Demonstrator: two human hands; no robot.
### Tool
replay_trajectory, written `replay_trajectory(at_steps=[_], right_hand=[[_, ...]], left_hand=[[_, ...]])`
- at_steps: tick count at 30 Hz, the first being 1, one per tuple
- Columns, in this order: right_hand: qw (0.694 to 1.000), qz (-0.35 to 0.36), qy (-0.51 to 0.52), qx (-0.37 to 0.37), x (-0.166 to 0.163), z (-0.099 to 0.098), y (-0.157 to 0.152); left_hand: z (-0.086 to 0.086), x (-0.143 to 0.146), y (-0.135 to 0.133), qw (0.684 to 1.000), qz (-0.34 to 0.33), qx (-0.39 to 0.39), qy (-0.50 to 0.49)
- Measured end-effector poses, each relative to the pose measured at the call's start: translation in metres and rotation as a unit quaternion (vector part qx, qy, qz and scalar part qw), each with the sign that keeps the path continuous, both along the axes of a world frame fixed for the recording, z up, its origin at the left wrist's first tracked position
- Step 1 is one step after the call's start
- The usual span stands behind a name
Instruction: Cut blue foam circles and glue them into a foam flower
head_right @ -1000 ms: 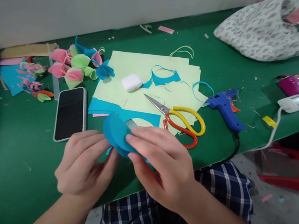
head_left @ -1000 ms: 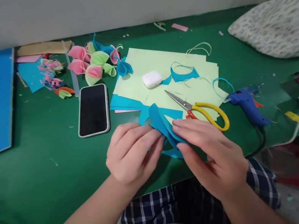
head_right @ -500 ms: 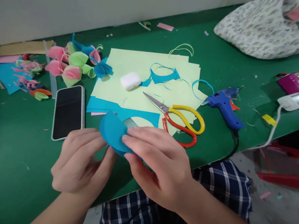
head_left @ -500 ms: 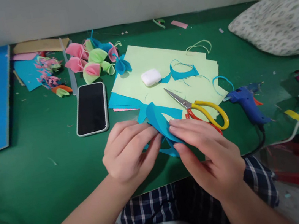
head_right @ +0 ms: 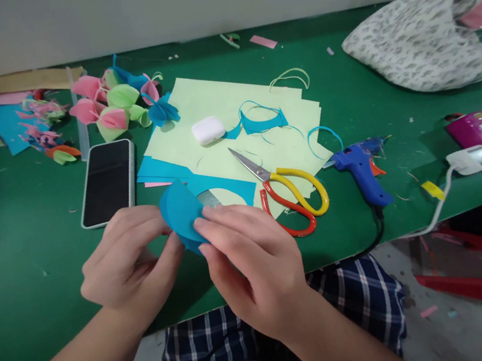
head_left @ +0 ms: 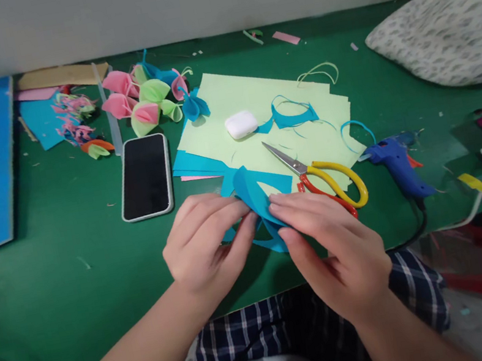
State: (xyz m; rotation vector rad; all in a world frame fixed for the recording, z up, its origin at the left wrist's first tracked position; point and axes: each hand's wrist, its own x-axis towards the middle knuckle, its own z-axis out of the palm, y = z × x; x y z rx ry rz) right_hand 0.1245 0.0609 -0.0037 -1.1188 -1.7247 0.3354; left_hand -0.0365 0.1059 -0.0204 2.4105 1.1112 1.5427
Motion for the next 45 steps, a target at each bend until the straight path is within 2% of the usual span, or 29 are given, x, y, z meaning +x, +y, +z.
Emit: replay_trajectory(at_steps=[10,18,32,37,41,45], right_hand=[[0.998,-0.058,0.021,0.023,-0.006,-0.001,0.000],[0.997,-0.065,-0.011,0.047,-0.009,-0.001,0.001],[0.996,-0.067,-0.012,0.063,-0.010,-0.006,0.000],[0.993,-0.092,-0.013,0.069,-0.011,-0.010,0.004],[0.992,-0.088,-0.006,0.089,-0.010,-0.014,0.004],[0.992,-0.078,-0.013,0.093,-0.011,-0.016,0.002]], left_hand=[[0.002,-0.001,-0.005,1.000,0.005,-0.001,-0.011],[-0.003,0.003,-0.006,1.000,-0.004,-0.017,-0.024],[0.005,0.006,-0.007,0.999,0.035,-0.022,0.008],[0.009,0.005,-0.009,1.000,0.012,-0.008,-0.026],[0.013,0.008,-0.012,0.993,-0.051,-0.108,-0.001],[0.015,0.013,-0.015,0.984,-0.029,-0.173,-0.018]])
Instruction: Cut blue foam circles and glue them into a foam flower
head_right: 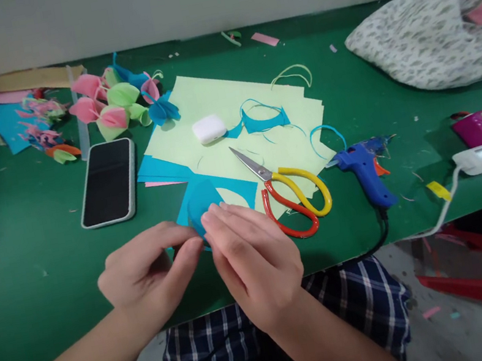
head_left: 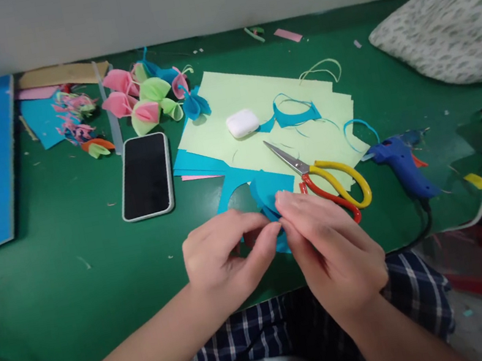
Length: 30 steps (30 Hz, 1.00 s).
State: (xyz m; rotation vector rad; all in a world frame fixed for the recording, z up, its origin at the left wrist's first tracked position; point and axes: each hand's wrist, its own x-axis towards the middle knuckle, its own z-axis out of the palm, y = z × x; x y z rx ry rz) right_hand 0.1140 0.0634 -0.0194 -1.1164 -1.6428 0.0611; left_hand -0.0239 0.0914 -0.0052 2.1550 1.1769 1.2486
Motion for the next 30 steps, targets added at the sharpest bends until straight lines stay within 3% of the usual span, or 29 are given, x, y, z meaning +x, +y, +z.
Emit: replay_trajectory(at_steps=[6,16,30], right_hand=[[1.000,0.008,-0.011,0.004,0.0004,-0.0009,-0.0017],[1.000,0.026,-0.011,-0.010,0.0000,0.0014,-0.0026],[0.999,0.036,0.014,-0.017,0.0000,0.0042,-0.0016]], left_hand=[[-0.0042,0.0020,-0.0003,0.998,0.036,-0.026,-0.032],[-0.0020,0.0000,-0.0013,0.998,0.056,-0.014,0.008],[-0.0006,-0.0028,0.0006,0.998,0.028,0.032,0.050]])
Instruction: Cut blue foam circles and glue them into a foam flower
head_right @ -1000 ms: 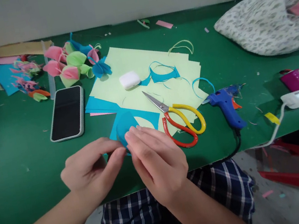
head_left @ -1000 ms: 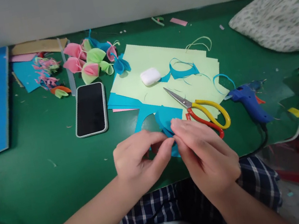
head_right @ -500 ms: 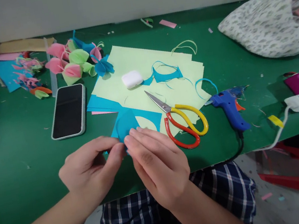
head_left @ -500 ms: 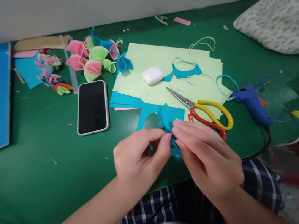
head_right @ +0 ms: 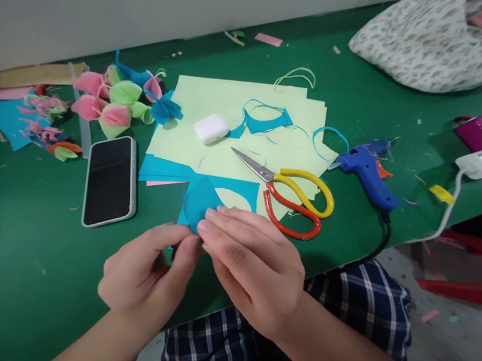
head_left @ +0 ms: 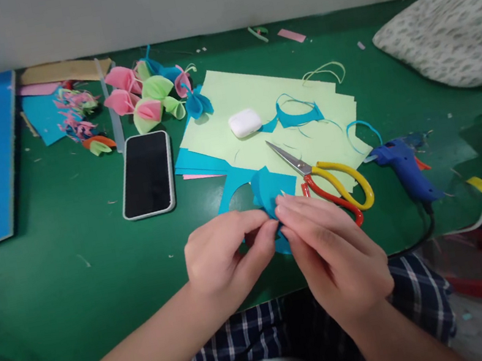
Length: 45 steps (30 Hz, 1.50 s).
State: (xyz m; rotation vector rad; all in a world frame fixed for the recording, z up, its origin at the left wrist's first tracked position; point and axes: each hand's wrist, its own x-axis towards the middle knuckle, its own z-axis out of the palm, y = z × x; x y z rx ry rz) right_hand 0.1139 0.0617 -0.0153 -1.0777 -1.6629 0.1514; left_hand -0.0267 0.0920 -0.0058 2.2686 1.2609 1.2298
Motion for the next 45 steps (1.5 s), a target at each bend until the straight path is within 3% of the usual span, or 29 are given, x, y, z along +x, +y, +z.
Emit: replay_trajectory(at_steps=[29,31,34,37,41,45], right_hand=[[1.000,0.024,-0.001,-0.003,0.004,0.005,0.003],[0.999,0.030,0.019,-0.005,0.006,0.004,0.000],[0.994,-0.023,0.107,-0.025,0.009,-0.002,-0.001],[0.955,-0.068,0.259,-0.129,0.015,-0.011,0.003],[0.856,0.045,0.415,-0.306,0.023,-0.018,0.013],[0.817,0.074,0.460,-0.341,0.024,-0.014,0.014]], left_hand=[[-0.001,-0.004,0.002,0.999,-0.040,-0.003,0.010],[-0.001,-0.004,0.002,0.999,-0.033,-0.017,0.010],[-0.001,-0.005,0.003,0.998,-0.024,-0.051,-0.009],[-0.005,-0.006,0.006,0.993,-0.055,-0.094,-0.056],[-0.009,-0.009,0.010,0.980,-0.115,-0.130,-0.098],[-0.008,-0.011,0.015,0.979,-0.131,-0.145,-0.055]])
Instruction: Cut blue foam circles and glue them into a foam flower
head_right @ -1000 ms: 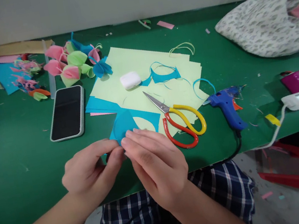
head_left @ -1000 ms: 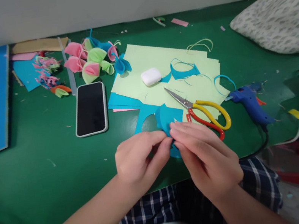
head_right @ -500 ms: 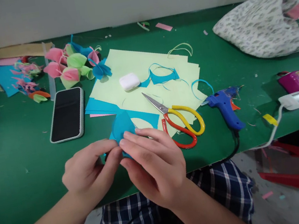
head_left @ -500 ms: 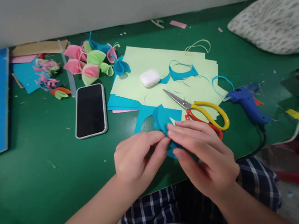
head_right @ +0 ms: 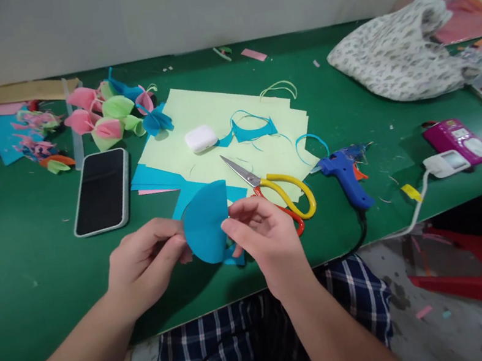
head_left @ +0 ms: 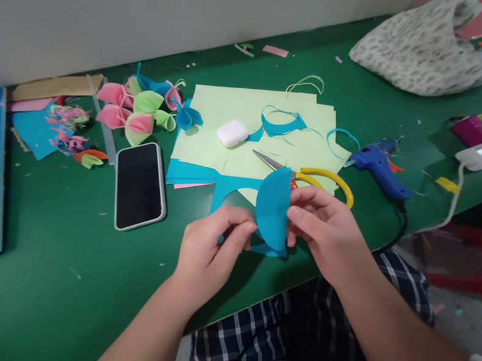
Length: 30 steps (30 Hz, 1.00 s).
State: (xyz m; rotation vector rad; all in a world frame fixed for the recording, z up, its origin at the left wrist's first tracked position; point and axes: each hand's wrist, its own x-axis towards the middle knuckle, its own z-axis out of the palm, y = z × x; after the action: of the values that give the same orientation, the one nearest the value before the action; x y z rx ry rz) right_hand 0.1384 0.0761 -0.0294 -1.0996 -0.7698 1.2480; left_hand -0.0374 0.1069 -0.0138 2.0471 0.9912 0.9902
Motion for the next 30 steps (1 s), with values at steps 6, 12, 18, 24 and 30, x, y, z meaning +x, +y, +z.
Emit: replay_trajectory(at_steps=[6,12,18,24,30], right_hand=[[0.999,0.022,0.015,-0.020,-0.002,0.001,-0.002],[0.999,-0.026,0.007,-0.031,-0.006,0.001,-0.002],[0.997,-0.053,-0.057,-0.002,-0.015,-0.007,-0.005],[0.982,-0.024,-0.179,0.053,-0.003,-0.011,-0.005],[0.947,-0.031,-0.279,0.156,0.010,-0.006,-0.001]], left_hand=[[0.003,-0.003,0.005,0.998,-0.002,-0.022,0.063],[0.002,0.001,0.003,0.999,0.015,-0.026,0.042],[0.001,0.012,-0.003,0.997,0.064,-0.031,-0.024],[-0.002,0.012,-0.002,0.993,0.113,0.009,0.028],[-0.007,0.009,0.004,0.994,0.034,0.039,0.094]])
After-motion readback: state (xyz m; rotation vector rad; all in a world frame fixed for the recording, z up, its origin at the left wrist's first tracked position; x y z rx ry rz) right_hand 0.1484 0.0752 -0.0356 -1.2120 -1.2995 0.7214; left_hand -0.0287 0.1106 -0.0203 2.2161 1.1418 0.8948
